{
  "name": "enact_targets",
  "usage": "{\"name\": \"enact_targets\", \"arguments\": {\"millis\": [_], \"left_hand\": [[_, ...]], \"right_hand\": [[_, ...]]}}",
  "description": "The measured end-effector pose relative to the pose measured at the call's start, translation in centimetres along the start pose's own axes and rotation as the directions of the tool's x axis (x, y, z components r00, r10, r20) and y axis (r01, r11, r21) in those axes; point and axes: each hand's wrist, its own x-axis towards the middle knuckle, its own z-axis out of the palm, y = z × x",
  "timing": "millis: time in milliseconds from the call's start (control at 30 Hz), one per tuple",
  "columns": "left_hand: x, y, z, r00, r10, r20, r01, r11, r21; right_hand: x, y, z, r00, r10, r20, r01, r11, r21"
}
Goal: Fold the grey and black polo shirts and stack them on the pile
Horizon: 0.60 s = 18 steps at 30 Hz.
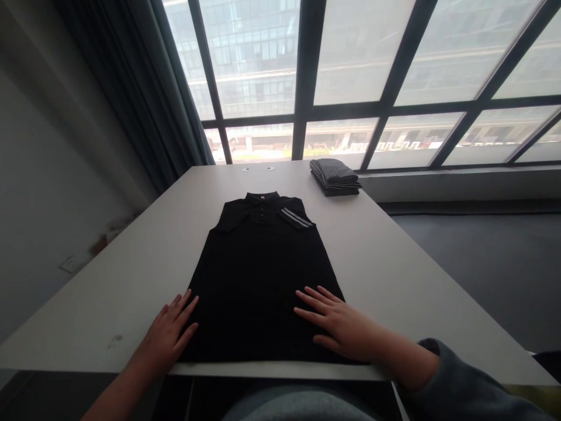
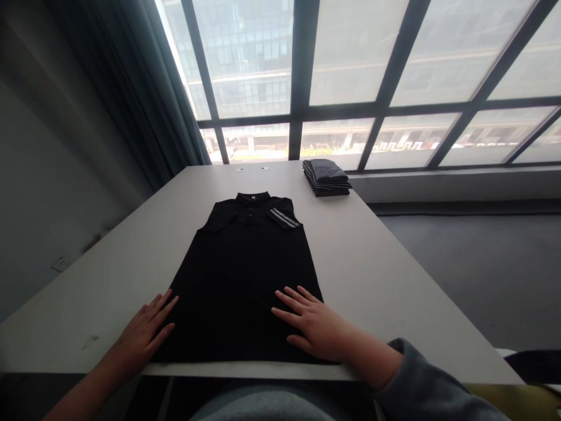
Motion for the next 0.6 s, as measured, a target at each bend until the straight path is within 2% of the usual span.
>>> {"name": "enact_targets", "arguments": {"millis": [100,200,333,400,500,533,600], "left_hand": [[-1.2,1.3,-0.8,0.990,-0.135,-0.051,0.137,0.990,0.032],[-2.2,2.8,-1.8,0.945,-0.320,-0.065,0.324,0.944,0.060],[-3.3,3.8,-3.2,0.890,-0.455,0.010,0.455,0.890,-0.020],[-3.6,4.0,-3.9,0.868,-0.493,0.058,0.496,0.867,-0.050],[-3.6,4.3,-4.9,0.857,-0.502,0.117,0.509,0.859,-0.048],[-3.6,4.4,-5.2,0.859,-0.497,0.124,0.505,0.862,-0.049],[-3.5,4.6,-5.5,0.860,-0.495,0.120,0.505,0.861,-0.065]], "right_hand": [[-1.1,-0.4,1.0,0.998,0.056,-0.023,-0.056,0.998,0.003],[-1.2,-0.8,1.1,0.997,0.063,-0.050,-0.063,0.998,0.003],[0.5,-1.4,-1.3,1.000,0.014,-0.023,-0.016,0.998,-0.063],[3.0,-1.6,-3.5,0.995,-0.088,-0.037,0.084,0.992,-0.093],[9.3,-1.1,-7.0,0.963,-0.244,-0.118,0.230,0.966,-0.122],[11.9,-0.8,-8.1,0.954,-0.251,-0.164,0.232,0.965,-0.122],[17.6,0.1,-9.8,0.948,-0.177,-0.265,0.166,0.984,-0.065]]}}
